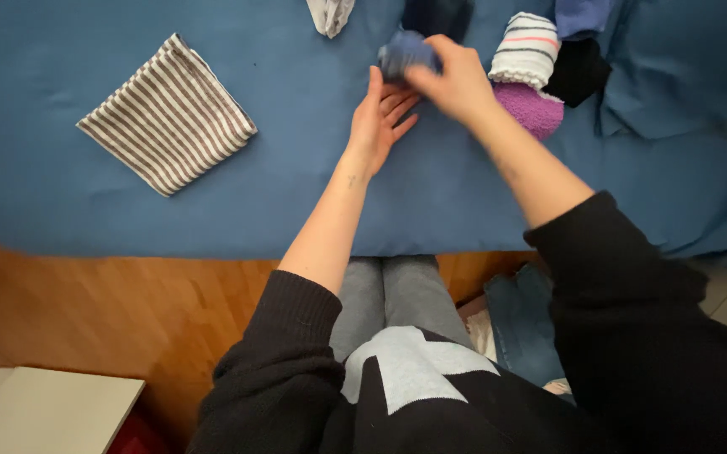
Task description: The person folds several pairs of socks and a striped cloth on a bed, then places the folded items into a drawer. The task includes picking up each item, folding it neatly, and stacking them before storing them.
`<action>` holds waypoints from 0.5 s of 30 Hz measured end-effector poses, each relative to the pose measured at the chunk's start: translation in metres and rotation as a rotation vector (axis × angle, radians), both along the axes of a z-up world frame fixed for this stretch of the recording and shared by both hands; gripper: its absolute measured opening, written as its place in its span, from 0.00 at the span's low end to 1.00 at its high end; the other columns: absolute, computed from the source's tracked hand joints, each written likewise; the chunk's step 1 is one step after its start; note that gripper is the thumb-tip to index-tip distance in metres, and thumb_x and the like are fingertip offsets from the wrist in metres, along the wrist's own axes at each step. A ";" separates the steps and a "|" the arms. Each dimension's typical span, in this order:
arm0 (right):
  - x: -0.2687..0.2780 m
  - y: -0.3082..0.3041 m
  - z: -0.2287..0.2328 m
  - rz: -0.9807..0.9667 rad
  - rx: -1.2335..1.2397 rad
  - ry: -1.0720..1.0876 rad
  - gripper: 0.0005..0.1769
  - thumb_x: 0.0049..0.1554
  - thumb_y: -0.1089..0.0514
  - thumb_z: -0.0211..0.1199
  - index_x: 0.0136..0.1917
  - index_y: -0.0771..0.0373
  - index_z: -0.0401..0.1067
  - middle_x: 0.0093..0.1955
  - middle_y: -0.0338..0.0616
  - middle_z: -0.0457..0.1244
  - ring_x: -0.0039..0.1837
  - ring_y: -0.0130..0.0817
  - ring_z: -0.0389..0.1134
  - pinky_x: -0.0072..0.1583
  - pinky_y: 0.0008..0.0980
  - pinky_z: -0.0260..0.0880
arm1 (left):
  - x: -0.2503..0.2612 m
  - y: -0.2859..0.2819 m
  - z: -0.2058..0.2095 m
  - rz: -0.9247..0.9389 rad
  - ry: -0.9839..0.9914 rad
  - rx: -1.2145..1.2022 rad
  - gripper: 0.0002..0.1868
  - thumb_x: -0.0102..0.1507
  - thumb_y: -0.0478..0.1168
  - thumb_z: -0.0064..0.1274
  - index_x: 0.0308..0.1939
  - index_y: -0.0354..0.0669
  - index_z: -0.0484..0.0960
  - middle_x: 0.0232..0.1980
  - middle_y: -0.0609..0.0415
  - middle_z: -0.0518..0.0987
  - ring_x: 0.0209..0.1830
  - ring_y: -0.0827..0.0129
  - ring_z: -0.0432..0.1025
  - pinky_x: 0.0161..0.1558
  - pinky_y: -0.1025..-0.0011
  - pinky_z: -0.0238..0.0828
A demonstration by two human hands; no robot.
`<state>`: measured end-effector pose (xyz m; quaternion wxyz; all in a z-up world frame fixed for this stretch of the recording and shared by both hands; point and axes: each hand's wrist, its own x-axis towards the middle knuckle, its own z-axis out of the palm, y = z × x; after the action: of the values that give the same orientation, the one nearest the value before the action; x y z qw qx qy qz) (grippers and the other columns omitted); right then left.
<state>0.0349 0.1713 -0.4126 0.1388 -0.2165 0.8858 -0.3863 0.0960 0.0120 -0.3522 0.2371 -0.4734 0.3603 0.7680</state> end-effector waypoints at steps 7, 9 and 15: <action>-0.017 -0.024 0.032 -0.307 0.249 -0.455 0.32 0.50 0.40 0.67 0.60 0.59 0.63 0.58 0.46 0.57 0.58 0.43 0.57 0.52 0.47 0.63 | 0.014 0.020 -0.062 0.158 0.127 0.019 0.26 0.59 0.47 0.61 0.57 0.43 0.70 0.54 0.51 0.79 0.55 0.63 0.76 0.60 0.56 0.76; -0.018 -0.024 0.028 -0.240 0.434 -0.061 0.47 0.47 0.43 0.78 0.68 0.64 0.54 0.67 0.58 0.49 0.67 0.63 0.51 0.55 0.64 0.66 | 0.014 0.023 -0.068 0.185 0.100 -0.001 0.29 0.60 0.42 0.59 0.61 0.38 0.67 0.54 0.47 0.79 0.55 0.60 0.77 0.61 0.54 0.76; -0.032 -0.007 0.009 -0.163 0.340 -0.066 0.51 0.42 0.37 0.88 0.66 0.61 0.66 0.61 0.51 0.59 0.61 0.55 0.57 0.54 0.57 0.63 | 0.011 0.016 -0.059 0.139 0.112 0.018 0.32 0.57 0.43 0.62 0.61 0.35 0.69 0.57 0.44 0.78 0.56 0.59 0.76 0.63 0.56 0.75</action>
<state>0.0030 0.1640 -0.4039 0.1706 -0.1045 0.9479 -0.2479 0.1070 0.0277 -0.4107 0.1669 -0.4514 0.3323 0.8112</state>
